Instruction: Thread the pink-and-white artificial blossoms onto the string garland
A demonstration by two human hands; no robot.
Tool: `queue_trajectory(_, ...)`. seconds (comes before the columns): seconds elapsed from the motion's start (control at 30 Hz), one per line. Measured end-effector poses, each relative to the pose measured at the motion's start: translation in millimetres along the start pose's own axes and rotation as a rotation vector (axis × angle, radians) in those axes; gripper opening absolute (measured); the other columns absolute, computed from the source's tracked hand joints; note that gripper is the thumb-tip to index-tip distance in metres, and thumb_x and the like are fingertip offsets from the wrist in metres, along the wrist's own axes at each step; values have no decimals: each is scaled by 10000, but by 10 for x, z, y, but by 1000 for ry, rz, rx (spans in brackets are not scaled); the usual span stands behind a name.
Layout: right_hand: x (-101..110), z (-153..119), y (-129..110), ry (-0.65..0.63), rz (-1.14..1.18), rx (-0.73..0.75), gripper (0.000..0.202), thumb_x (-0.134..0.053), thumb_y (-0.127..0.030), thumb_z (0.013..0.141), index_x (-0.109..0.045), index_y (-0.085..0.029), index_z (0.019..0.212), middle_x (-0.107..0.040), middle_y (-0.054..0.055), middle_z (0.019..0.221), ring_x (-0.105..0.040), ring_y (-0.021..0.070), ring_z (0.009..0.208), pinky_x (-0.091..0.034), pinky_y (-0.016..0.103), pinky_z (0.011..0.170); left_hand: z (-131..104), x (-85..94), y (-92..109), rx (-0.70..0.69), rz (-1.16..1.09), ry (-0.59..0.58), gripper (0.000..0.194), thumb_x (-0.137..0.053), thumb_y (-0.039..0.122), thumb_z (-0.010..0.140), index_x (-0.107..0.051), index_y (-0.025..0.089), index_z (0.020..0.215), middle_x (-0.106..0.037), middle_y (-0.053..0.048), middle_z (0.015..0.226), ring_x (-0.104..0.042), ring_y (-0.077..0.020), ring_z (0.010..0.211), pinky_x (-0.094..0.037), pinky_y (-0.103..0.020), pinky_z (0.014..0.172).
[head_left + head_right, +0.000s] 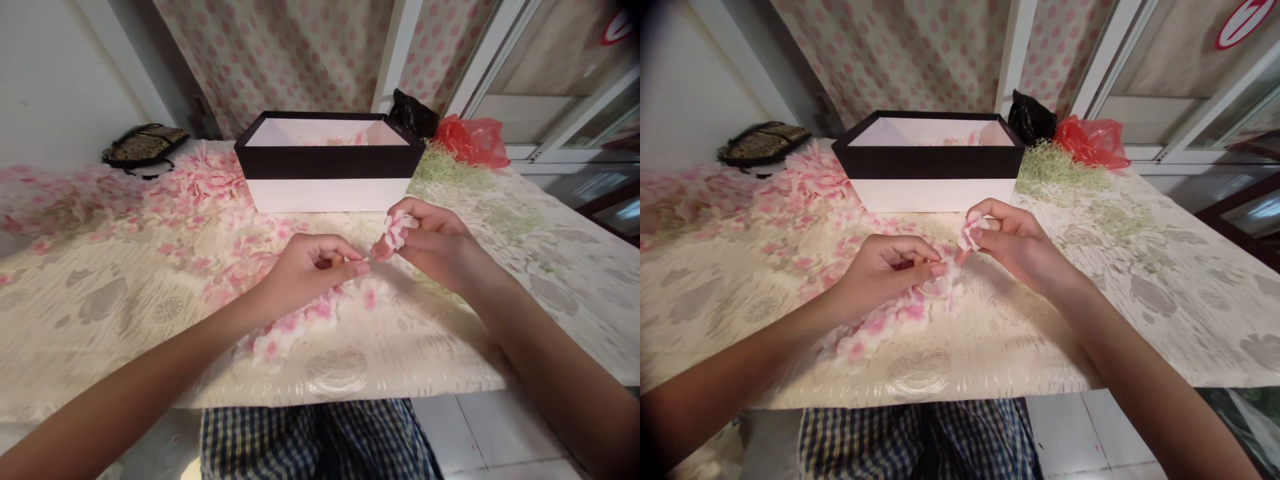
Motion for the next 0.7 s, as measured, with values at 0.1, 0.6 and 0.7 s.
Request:
queue_trajectory(0.1,30,-10,-5,-108,-68,-19,107,-654,-295,801,-587,-259,877,-662,-19,693,-643,169,648,-507,344,690,-1,15,-20,-16,25,-26,155,-671,289,774,-726,147,802,-646,-21,642,-536,-93,541,-405,-191,470)
queue_trajectory(0.6,-21,-7,50,-350,-87,7,28,-695,-215,772,-676,-202,755,-648,33,984,-619,164,927,-480,323,830,-45,-6,28,-124,159,-106,123,-630,236,786,-717,153,760,-455,50,488,-305,-56,433,-224,-202,406)
queue_trajectory(0.7,-25,-15,32,-370,-81,-8,32,-679,-180,785,-681,-202,763,-639,28,995,-612,152,942,-472,307,844,-54,-3,25,-152,181,-112,121,-625,215,789,-704,136,745,-420,59,476,-299,-49,431,-216,-193,399)
Point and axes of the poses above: each hand's wrist, its own z-axis towards the middle knuckle, its own x-axis out of the back of the hand, y = z × x, the point moved 1 cm from there along z, towards the middle knuckle
